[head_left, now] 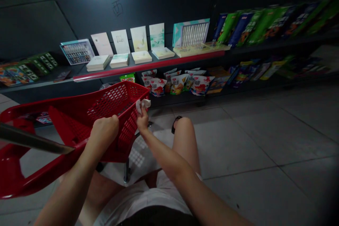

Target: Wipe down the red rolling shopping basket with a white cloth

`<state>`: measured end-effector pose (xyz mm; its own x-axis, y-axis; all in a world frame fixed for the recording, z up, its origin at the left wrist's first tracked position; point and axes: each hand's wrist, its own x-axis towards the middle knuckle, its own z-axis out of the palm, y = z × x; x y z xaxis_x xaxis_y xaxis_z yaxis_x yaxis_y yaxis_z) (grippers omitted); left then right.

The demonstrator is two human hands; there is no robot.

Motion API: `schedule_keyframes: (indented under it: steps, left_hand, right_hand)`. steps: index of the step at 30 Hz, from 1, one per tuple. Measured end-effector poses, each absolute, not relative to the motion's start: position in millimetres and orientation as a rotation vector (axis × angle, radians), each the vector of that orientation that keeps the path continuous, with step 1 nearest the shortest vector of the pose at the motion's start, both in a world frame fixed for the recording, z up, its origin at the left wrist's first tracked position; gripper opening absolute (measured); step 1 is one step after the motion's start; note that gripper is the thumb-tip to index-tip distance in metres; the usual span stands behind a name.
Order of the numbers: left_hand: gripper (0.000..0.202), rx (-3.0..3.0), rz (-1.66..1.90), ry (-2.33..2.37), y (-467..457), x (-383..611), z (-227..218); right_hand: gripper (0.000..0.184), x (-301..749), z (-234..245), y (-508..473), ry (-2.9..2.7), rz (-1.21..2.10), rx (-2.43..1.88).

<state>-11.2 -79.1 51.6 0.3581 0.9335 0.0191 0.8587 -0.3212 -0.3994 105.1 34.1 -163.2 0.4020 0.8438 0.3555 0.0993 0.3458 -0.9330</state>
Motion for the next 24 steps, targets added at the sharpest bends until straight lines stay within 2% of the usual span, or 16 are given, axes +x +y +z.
schedule_keyframes:
  steps: [8, 10, 12, 14, 16, 20, 24]
  left_hand:
    - [0.036, -2.249, 0.332, -1.638, -60.3, -11.5, 51.4]
    - [0.037, -2.237, 0.347, -1.662, -59.3, -14.3, 51.8]
    - [0.038, -2.238, 0.355, -1.664, -59.9, -18.2, 51.7]
    - [0.038, -2.245, 0.344, -1.649, -61.5, -22.6, 50.7]
    - [0.038, -2.254, 0.328, -1.627, -64.0, -26.8, 48.9]
    - [0.037, -2.270, 0.316, -1.600, -71.1, -32.2, 45.8]
    - [0.037, -2.293, 0.311, -1.564, -77.7, -32.6, 44.7]
  right_hand:
    - [0.082, 24.8, -209.9, -103.1, -1.526, 0.694, -0.976]
    - [0.077, 26.0, -227.6, -124.2, -1.684, 0.703, -0.908]
    - [0.065, 36.0, -241.5, -127.3, -1.725, 0.783, -0.880]
    - [0.052, 54.7, -247.7, -109.8, -1.522, 0.889, -1.009]
    - [0.046, 81.9, -243.1, -73.3, -1.172, 0.901, -1.214]
    - [0.059, 146.0, -201.3, 29.3, -0.883, 0.771, -1.324]
    - [0.061, 173.3, -151.1, 94.7, -0.841, 0.707, -1.319]
